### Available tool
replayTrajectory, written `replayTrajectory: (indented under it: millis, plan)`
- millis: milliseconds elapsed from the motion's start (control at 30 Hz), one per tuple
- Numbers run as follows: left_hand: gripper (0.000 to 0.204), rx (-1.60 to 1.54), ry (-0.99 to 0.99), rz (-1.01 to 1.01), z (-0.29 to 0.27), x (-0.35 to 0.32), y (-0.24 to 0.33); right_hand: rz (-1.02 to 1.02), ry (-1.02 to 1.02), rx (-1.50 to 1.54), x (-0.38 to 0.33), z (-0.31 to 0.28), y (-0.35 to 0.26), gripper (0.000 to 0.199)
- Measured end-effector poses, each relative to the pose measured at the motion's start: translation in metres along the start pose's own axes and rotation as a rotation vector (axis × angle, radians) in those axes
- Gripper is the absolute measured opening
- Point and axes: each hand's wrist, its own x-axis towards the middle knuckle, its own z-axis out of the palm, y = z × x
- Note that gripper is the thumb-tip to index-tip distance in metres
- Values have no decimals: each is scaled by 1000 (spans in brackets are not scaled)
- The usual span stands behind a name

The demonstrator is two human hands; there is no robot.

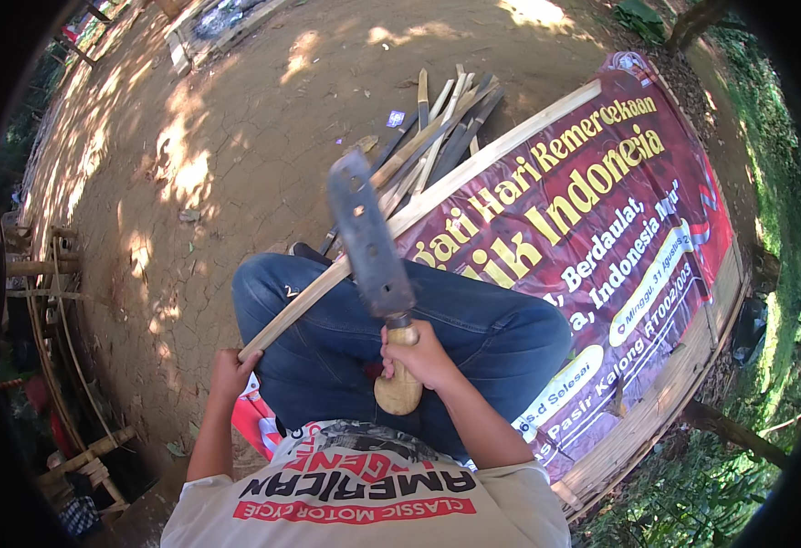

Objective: The person shaves a long thin strip of wood using a large knife, holding the wood with one hand and drawing the blade across the surface.

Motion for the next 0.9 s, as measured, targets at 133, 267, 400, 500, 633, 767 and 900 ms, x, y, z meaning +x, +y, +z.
replayTrajectory:
  millis: [133,267,400,500,633,767,900]
  plan:
    - [43,-22,-5,32,-3,-4,3,153,-266,-274,-9,9,17,12]
    - [37,-142,21,99,7,-3,2,51,-160,-393,-24,11,-5,14]
    - [39,-54,38,157,-9,1,30,-352,94,-456,-40,-21,-37,24]
    - [40,41,24,216,-23,11,54,-522,390,-628,-67,-37,-78,30]
    - [39,132,-56,304,-43,18,102,-689,507,-540,-92,-59,-97,43]
    - [37,161,-107,389,-58,25,181,-839,550,-513,-112,-89,-97,46]
    - [38,89,-209,366,-64,18,236,-937,700,-711,-145,-107,-115,52]
